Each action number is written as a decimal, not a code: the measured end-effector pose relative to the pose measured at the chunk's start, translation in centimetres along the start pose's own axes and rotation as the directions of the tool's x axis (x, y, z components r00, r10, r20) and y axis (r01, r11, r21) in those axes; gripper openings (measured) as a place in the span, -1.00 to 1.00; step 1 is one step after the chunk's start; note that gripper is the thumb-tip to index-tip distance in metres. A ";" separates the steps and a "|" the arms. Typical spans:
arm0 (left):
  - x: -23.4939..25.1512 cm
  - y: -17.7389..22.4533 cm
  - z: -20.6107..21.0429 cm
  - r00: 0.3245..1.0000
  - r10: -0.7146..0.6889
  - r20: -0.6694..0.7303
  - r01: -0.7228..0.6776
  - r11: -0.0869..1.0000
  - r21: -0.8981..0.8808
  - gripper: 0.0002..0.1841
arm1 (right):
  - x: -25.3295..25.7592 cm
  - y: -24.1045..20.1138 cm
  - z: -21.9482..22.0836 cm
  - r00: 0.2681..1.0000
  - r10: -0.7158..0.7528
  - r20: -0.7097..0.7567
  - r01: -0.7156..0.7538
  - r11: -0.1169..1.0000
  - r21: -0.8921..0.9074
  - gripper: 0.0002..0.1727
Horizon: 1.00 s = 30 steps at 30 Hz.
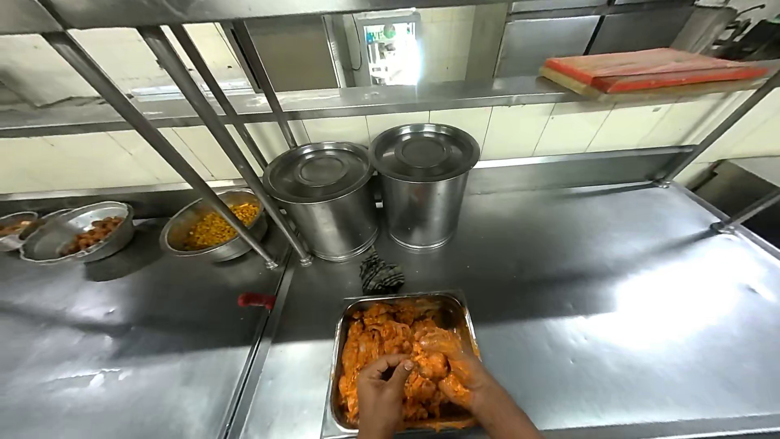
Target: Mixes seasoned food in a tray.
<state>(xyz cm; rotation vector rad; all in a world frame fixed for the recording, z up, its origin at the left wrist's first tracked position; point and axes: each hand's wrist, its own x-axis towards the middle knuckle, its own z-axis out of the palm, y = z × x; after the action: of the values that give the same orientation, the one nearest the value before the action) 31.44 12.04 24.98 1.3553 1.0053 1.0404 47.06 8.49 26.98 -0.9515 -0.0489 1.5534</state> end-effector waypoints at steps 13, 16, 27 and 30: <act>-0.2 -0.8 -0.1 0.837 -0.533 0.121 0.547 0.809 -0.218 -0.81 | 0.0 -1.5 0.6 0.971 0.045 0.233 -0.088 0.980 0.178 -0.25; 0.1 -0.8 -1.3 0.840 -0.541 0.044 0.525 0.789 -0.320 -0.74 | 0.8 -1.7 0.9 0.988 0.020 -0.155 -0.023 1.000 -0.019 -0.56; 0.2 -0.8 -4.4 0.810 -0.584 -0.047 0.497 0.728 -0.473 -0.69 | 1.2 -1.9 -1.5 0.988 -0.112 0.106 0.142 0.928 -0.344 -0.09; -0.1 -1.0 -4.4 0.805 -0.590 -0.065 0.486 0.718 -0.498 -0.71 | 0.9 -1.0 -0.6 0.976 -0.218 -0.015 0.203 0.930 -0.306 -0.38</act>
<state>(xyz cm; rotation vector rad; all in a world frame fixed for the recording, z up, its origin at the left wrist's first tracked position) 27.12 13.06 24.01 0.4969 1.1378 0.8994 48.31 9.18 26.67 -1.1840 -0.3533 1.3439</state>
